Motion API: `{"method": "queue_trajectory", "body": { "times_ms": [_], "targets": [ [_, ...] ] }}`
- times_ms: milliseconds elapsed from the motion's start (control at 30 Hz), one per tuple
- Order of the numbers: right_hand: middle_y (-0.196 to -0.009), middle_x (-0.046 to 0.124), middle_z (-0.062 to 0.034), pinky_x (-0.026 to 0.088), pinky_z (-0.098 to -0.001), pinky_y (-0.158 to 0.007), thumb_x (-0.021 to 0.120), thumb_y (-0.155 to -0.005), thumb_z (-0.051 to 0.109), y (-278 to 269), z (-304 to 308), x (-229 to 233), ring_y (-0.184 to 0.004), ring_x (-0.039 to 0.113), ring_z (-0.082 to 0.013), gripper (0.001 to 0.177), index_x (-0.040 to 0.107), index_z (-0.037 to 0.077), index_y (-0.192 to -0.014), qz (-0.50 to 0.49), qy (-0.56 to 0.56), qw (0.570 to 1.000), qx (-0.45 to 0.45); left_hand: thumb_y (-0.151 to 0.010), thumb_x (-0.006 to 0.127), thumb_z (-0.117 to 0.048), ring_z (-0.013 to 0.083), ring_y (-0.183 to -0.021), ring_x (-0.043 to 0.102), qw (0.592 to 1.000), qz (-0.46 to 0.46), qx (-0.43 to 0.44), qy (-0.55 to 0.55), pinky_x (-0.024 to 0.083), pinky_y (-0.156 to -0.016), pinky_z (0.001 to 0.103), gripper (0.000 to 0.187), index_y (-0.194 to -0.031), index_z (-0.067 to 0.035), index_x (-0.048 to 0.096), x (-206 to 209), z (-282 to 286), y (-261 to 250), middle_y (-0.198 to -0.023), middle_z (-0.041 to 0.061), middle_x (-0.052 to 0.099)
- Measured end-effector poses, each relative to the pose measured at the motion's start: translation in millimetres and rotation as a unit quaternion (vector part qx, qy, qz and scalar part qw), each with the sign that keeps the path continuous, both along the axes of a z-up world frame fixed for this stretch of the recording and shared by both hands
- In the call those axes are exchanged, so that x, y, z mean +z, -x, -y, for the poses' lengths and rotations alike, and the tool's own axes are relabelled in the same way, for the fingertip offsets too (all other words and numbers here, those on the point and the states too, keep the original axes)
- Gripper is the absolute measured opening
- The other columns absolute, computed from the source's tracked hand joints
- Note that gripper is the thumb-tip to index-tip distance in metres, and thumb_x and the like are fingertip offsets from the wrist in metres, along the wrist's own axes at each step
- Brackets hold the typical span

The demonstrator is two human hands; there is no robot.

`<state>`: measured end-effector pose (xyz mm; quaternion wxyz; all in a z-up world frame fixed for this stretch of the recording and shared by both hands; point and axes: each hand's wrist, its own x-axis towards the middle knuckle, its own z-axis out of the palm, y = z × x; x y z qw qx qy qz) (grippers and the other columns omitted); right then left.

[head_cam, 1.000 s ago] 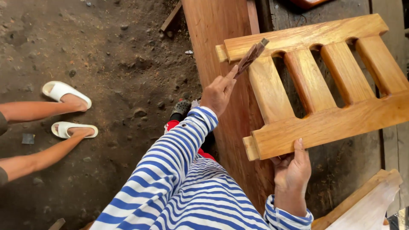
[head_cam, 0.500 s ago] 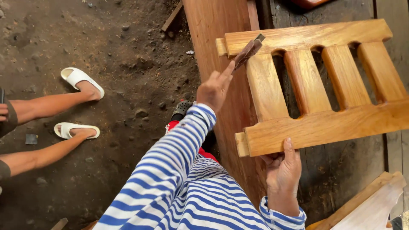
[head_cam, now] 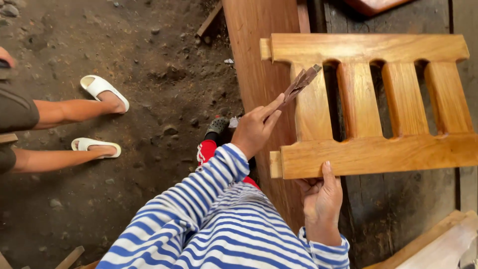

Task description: Sanding wooden furniture components with sandpaper to smooth the surfaces and edges.

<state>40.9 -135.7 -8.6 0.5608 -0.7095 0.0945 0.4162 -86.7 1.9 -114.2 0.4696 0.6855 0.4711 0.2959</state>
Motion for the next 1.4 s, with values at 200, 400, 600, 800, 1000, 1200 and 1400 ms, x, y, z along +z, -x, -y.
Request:
{"method": "queue_trajectory", "body": {
  "times_ms": [200, 400, 600, 800, 1000, 1200, 1400],
  "targets": [
    [-0.119, 0.063, -0.0045, 0.062, -0.0451, -0.078, 0.062, -0.092, 0.037, 0.3, -0.7, -1.5, -0.105, 0.064, -0.0219, 0.052, 0.055, 0.021, -0.14, -0.003, -0.016, 1.0, 0.001, -0.112, 0.053, -0.026, 0.018, -0.053, 0.049, 0.983, -0.145, -0.022, -0.108, 0.046, -0.045, 0.033, 0.049, -0.157, -0.035, 0.035, 15.4, -40.1, 1.8, -0.071, 0.0, 0.048],
    [-0.118, 0.067, -0.0048, 0.062, -0.0464, -0.082, 0.062, -0.093, 0.035, 8.2, -4.1, -1.3, -0.106, 0.067, -0.0247, 0.047, 0.057, 0.02, -0.137, -0.006, -0.047, 0.999, 0.006, -0.11, 0.051, -0.024, 0.0084, -0.044, 0.034, 0.954, -0.251, 0.018, -0.163, 0.037, -0.034, 0.022, 0.044, -0.153, -0.025, 0.045, -11.1, -80.1, -22.9, -0.068, -0.003, 0.043],
    [-0.116, 0.059, -0.0091, 0.059, -0.058, -0.081, 0.067, -0.094, 0.033, 4.2, 0.0, -7.5, -0.108, 0.065, -0.0325, 0.046, 0.053, 0.015, -0.133, -0.008, -0.064, 0.998, -0.009, -0.115, 0.041, -0.026, 0.0203, -0.052, 0.05, 0.941, -0.278, -0.033, -0.191, 0.05, -0.042, 0.031, 0.048, -0.16, -0.036, 0.027, 13.8, -22.0, -5.6, -0.069, 0.0, 0.047],
    [-0.12, 0.051, -0.0149, 0.056, -0.0695, -0.087, 0.07, -0.096, 0.032, 3.3, 3.2, -13.0, -0.113, 0.064, -0.0404, 0.048, 0.048, 0.012, -0.134, 0.002, -0.107, 0.994, -0.008, -0.111, 0.034, -0.045, 0.0291, -0.063, 0.069, 0.948, -0.268, -0.018, -0.17, 0.062, -0.056, 0.04, 0.043, -0.154, -0.048, 0.035, -21.8, -55.1, -9.6, -0.08, 0.002, 0.057],
    [-0.116, 0.055, -0.0151, 0.059, -0.0663, -0.083, 0.07, -0.096, 0.03, 13.1, -0.5, -2.8, -0.107, 0.067, -0.04, 0.042, 0.051, 0.01, -0.129, -0.001, -0.114, 0.994, -0.003, -0.11, 0.04, -0.044, 0.0376, -0.075, 0.074, 0.953, -0.276, 0.014, -0.123, 0.065, -0.069, 0.047, 0.041, -0.15, -0.05, 0.037, -31.7, -78.2, -34.3, -0.087, 0.007, 0.063],
    [-0.119, 0.051, -0.0156, 0.057, -0.0687, -0.084, 0.067, -0.096, 0.028, 13.2, -0.4, 3.9, -0.108, 0.066, -0.0419, 0.05, 0.044, 0.008, -0.136, -0.011, -0.1, 0.995, 0.003, -0.111, 0.037, -0.044, 0.045, -0.071, 0.071, 0.963, -0.243, -0.011, -0.118, 0.063, -0.066, 0.054, 0.043, -0.154, -0.044, 0.036, -14.3, -35.9, -12.4, -0.085, 0.012, 0.061],
    [-0.122, 0.057, -0.0115, 0.058, -0.0595, -0.085, 0.066, -0.092, 0.028, 15.7, -1.7, 2.4, -0.112, 0.064, -0.0361, 0.051, 0.048, 0.014, -0.137, -0.023, -0.075, 0.997, -0.014, -0.11, 0.042, -0.035, 0.0324, -0.061, 0.068, 0.937, -0.31, -0.017, -0.161, 0.061, -0.055, 0.046, 0.042, -0.152, -0.035, 0.041, -5.2, -98.7, -33.9, -0.079, 0.009, 0.06]
  ]
}}
